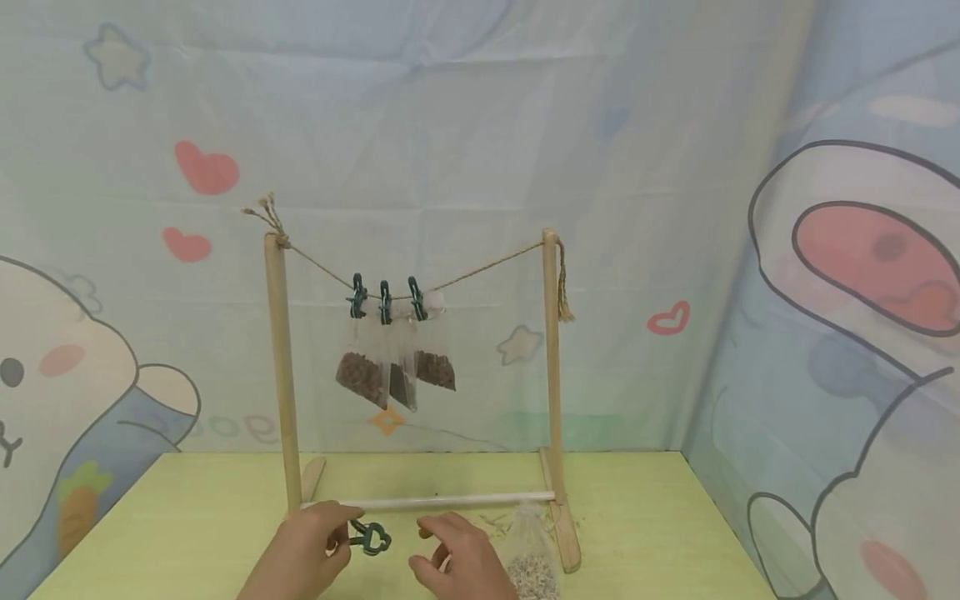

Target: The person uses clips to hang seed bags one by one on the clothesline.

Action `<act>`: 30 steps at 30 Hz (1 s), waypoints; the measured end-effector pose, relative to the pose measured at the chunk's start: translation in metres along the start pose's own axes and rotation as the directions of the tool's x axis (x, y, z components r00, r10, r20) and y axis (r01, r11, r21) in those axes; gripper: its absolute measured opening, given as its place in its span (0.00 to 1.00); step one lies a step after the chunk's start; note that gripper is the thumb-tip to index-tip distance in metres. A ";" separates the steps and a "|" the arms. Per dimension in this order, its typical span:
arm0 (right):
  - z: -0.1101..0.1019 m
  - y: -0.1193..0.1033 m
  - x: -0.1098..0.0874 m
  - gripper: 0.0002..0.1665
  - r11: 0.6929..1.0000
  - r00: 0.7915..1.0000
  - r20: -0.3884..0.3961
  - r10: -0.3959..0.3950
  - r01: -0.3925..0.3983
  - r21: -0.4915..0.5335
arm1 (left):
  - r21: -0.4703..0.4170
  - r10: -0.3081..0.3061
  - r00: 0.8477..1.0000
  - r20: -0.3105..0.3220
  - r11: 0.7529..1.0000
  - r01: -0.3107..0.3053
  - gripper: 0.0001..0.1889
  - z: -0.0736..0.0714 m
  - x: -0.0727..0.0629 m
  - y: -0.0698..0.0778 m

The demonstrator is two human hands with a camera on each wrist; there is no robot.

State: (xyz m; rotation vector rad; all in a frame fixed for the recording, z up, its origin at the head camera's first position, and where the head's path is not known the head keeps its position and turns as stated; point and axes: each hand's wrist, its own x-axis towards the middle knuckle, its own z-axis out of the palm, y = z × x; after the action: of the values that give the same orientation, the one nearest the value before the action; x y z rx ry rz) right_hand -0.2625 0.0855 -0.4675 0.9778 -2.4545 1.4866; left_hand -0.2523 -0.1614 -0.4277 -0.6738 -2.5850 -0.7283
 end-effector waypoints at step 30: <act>-0.003 -0.021 0.001 0.27 0.977 0.996 0.034 -0.081 0.072 0.199 | -0.501 0.036 0.998 0.055 0.865 -0.004 0.21 0.001 0.001 0.026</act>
State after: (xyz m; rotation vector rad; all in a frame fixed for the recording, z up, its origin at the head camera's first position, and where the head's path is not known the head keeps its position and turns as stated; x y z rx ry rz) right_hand -0.2515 0.0812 -0.4493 1.1347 -2.3004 1.7270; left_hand -0.2394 -0.1413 -0.4180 -0.8812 -2.4428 -1.4208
